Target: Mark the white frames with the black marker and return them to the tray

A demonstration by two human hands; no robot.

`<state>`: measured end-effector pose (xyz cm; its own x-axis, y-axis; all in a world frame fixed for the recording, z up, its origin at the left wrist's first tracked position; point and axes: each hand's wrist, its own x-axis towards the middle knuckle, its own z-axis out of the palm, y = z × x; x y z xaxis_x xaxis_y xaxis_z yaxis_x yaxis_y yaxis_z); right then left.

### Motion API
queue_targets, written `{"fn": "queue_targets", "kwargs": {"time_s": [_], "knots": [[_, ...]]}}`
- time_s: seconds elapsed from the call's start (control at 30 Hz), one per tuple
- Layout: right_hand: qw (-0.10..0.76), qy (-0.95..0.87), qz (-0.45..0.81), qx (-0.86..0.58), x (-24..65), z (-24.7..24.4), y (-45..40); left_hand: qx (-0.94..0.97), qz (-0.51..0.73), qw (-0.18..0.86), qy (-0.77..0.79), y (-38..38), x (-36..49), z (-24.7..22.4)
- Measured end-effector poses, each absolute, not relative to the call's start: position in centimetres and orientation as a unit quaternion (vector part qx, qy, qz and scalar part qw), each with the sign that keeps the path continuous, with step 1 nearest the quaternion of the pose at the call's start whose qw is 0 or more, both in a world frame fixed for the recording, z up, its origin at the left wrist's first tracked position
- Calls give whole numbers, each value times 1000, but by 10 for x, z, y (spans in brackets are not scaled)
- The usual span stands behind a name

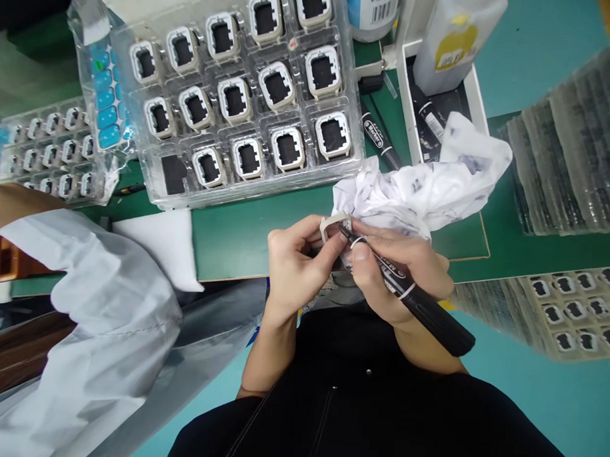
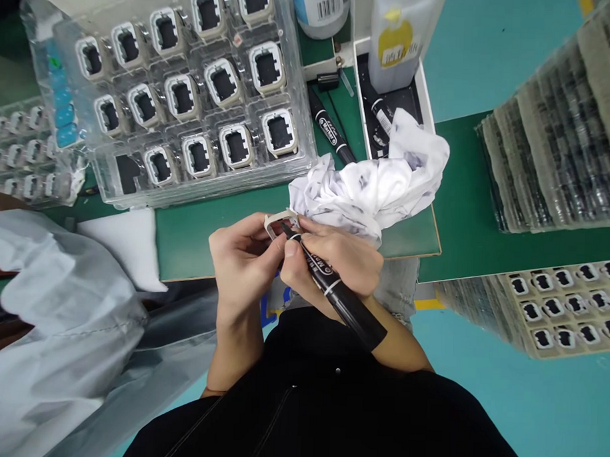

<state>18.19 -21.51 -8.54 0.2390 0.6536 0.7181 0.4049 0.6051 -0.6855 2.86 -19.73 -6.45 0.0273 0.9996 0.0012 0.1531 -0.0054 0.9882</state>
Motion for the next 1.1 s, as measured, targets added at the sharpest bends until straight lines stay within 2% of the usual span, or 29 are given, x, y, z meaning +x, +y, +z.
{"fn": "queue_targets", "kwargs": {"time_s": [0.17, 0.4, 0.97, 1.1], "knots": [[668, -599, 112, -428, 180, -83, -214, 491, 447, 552, 505, -190, 26, -57], [647, -607, 108, -448, 180, -81, -215, 464, 407, 613, 494, -182, 20, -51], [665, -607, 98, -423, 180, -86, -212, 459, 420, 617, 483, -183, 21, -51], [654, -625, 135, -404, 188, -97, -217, 469, 418, 634, 450, -178, 17, -53]]}}
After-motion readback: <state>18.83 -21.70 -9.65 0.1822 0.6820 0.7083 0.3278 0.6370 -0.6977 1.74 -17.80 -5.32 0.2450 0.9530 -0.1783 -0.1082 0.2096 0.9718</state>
